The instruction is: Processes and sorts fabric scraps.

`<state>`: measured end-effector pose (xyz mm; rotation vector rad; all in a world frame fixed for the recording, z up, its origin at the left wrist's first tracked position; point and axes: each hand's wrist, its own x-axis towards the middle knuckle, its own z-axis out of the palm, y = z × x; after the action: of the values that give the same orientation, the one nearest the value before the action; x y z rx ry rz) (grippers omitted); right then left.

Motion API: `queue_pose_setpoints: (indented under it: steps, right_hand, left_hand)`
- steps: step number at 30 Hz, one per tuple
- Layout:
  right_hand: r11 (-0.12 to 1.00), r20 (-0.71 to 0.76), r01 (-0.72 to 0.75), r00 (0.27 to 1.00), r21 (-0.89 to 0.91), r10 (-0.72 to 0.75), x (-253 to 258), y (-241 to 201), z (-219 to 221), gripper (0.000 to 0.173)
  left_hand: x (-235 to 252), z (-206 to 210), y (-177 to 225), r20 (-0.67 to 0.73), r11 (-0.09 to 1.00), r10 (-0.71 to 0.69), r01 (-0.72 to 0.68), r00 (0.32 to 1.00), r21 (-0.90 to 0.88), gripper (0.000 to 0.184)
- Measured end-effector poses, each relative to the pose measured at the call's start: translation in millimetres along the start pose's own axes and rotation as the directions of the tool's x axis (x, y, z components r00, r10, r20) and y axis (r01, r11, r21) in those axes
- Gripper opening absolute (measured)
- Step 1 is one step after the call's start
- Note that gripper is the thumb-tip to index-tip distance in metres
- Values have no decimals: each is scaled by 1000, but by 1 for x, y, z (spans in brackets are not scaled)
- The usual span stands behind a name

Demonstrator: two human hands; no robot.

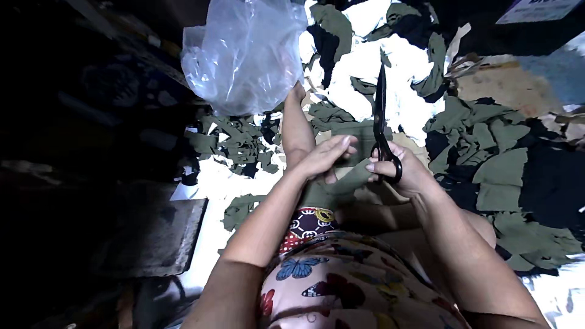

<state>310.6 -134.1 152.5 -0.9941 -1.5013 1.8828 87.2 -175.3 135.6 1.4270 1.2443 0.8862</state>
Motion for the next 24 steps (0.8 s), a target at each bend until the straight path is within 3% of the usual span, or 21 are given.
queue_pose_setpoints:
  steps: [3, 7, 10, 13, 16, 20, 24]
  right_hand:
    - [991, 93, 69, 994, -114, -58, 7, -37, -14, 26]
    - [943, 117, 181, 981, -279, -154, 8, -89, -44, 25]
    - [895, 62, 231, 973, -381, -224, 3, -122, -66, 24]
    - [857, 20, 276, 954, -436, -298, 0, -148, -84, 26]
    - [821, -20, 282, 942, -496, -335, -6, -175, -93, 26]
    - [792, -85, 269, 924, -548, -373, -15, -204, -98, 26]
    - [768, -138, 252, 905, -588, -403, -22, -223, -102, 27]
  left_hand:
    - [32, -2, 3, 285, 953, -87, 163, 955, -254, 67]
    - [53, 2, 18, 507, 911, 38, 179, 861, -372, 68]
    - [63, 4, 33, 542, 925, 136, 90, 829, -370, 59]
    - [79, 12, 47, 566, 949, 232, -57, 791, -310, 25]
    - [90, 27, 70, 544, 969, 221, -119, 810, -217, 7]
    - [102, 41, 97, 462, 986, 161, -119, 872, -120, 7]
    - [109, 42, 105, 371, 978, 178, -123, 911, -166, 8]
